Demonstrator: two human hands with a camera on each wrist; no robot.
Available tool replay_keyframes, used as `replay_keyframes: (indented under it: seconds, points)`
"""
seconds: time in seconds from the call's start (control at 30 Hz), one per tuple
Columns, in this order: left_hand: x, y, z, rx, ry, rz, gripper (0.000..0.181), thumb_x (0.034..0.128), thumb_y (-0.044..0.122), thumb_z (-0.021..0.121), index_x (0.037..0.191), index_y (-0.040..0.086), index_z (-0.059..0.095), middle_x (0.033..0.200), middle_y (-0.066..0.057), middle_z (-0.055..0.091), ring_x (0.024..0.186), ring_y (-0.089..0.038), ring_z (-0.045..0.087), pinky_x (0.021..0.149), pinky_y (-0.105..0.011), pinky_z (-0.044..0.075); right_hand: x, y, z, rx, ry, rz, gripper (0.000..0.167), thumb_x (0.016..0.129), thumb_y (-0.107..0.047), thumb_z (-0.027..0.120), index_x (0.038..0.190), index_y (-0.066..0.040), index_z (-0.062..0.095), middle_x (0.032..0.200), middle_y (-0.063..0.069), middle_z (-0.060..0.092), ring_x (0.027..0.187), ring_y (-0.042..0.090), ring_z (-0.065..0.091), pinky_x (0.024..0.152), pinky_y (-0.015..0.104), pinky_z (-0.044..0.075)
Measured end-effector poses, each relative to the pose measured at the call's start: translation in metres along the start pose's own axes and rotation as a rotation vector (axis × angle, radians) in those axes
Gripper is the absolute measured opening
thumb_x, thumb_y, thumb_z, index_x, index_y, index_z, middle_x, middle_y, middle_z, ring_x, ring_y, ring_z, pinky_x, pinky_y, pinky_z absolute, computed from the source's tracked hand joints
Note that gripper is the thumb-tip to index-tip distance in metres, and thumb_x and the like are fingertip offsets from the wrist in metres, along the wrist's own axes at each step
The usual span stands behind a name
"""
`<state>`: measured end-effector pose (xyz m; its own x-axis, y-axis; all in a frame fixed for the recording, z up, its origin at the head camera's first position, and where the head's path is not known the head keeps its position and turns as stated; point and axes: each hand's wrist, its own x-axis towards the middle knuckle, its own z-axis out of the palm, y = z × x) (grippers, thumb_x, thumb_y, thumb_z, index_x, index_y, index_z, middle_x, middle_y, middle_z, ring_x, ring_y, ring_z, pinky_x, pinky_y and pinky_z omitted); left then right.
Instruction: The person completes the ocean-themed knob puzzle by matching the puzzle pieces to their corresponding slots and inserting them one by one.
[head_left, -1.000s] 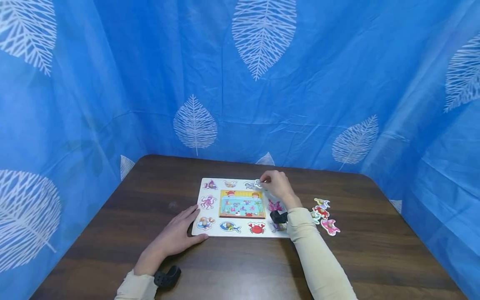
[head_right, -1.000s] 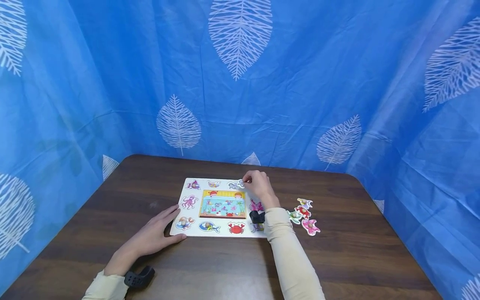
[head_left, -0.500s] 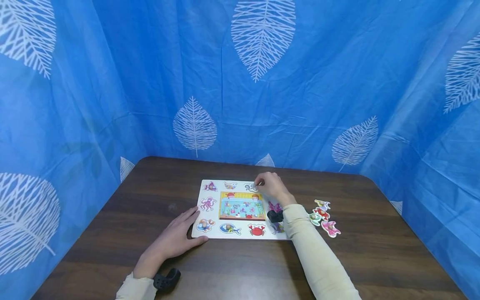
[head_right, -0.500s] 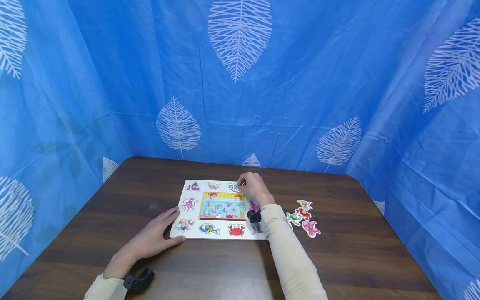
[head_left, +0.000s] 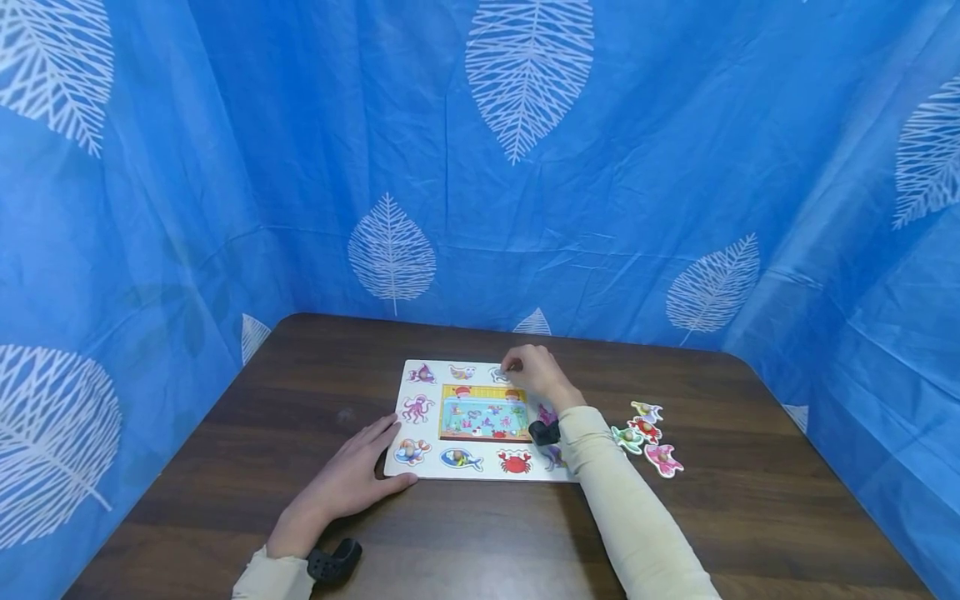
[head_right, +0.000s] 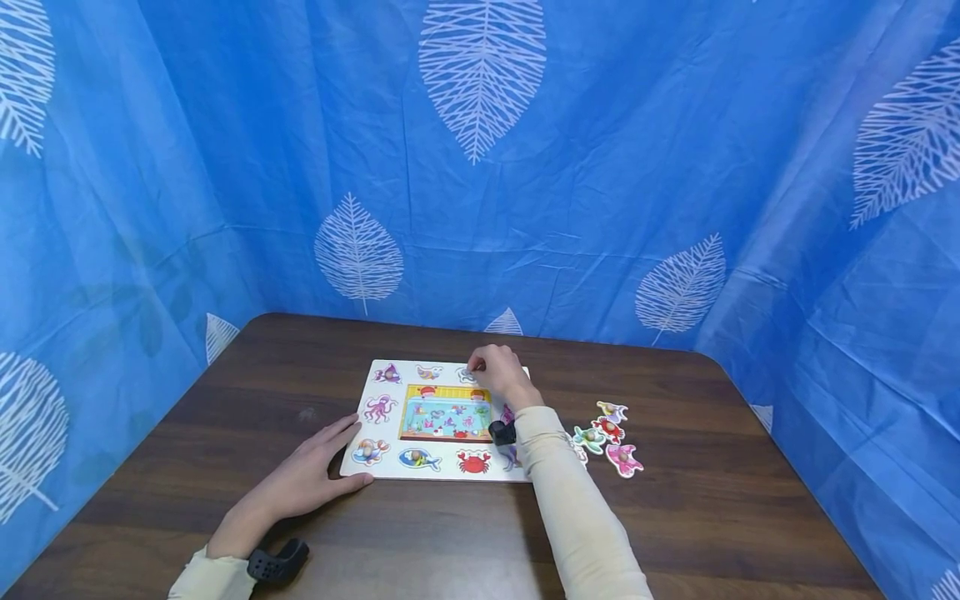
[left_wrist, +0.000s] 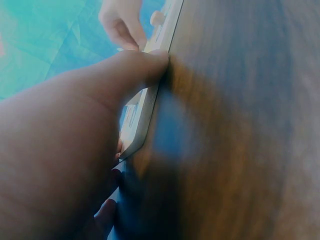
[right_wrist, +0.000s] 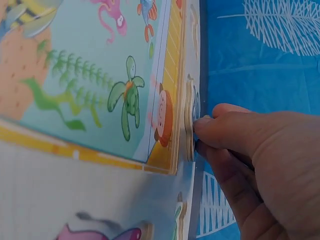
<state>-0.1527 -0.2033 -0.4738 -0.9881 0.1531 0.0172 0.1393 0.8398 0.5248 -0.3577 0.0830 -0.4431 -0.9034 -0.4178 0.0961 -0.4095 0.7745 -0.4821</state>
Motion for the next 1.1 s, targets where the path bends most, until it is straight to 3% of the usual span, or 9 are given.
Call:
replay_keyframes:
  seconds: [0.43,0.8,1.1]
  points:
    - [0.002,0.002,-0.001,-0.007,-0.002,0.008,0.093,0.0889,0.055,0.076,0.157,0.002,0.041,0.167,-0.016,0.033,0.152,-0.043,0.032,0.119,-0.064,0.032,0.003,0.000,0.003,-0.009,0.038,-0.037,0.007,0.094,-0.007,0.073,0.097,-0.012,0.078,0.099,0.003,0.075,0.088,0.019,0.062,0.087,0.040,0.055]
    - [0.001,0.002,-0.002,-0.002,-0.005,-0.002,0.093,0.0890,0.056,0.075,0.157,0.001,0.041,0.167,-0.016,0.033,0.152,-0.044,0.032,0.119,-0.064,0.031,0.001,0.001,0.007,0.019,0.029,-0.041,0.020,0.096,-0.007,0.071,0.116,-0.010,0.075,0.116,0.008,0.074,0.108,0.025,0.068,0.098,0.044,0.055]
    - [-0.001,0.000,-0.001,0.001,-0.002,0.001,0.093,0.0891,0.055,0.076,0.156,0.001,0.042,0.166,-0.017,0.034,0.151,-0.044,0.032,0.119,-0.064,0.032,-0.010,0.001,0.011,0.004,0.068,-0.057,0.022,0.097,-0.008,0.070,0.119,-0.010,0.075,0.119,0.009,0.071,0.106,0.025,0.068,0.093,0.043,0.057]
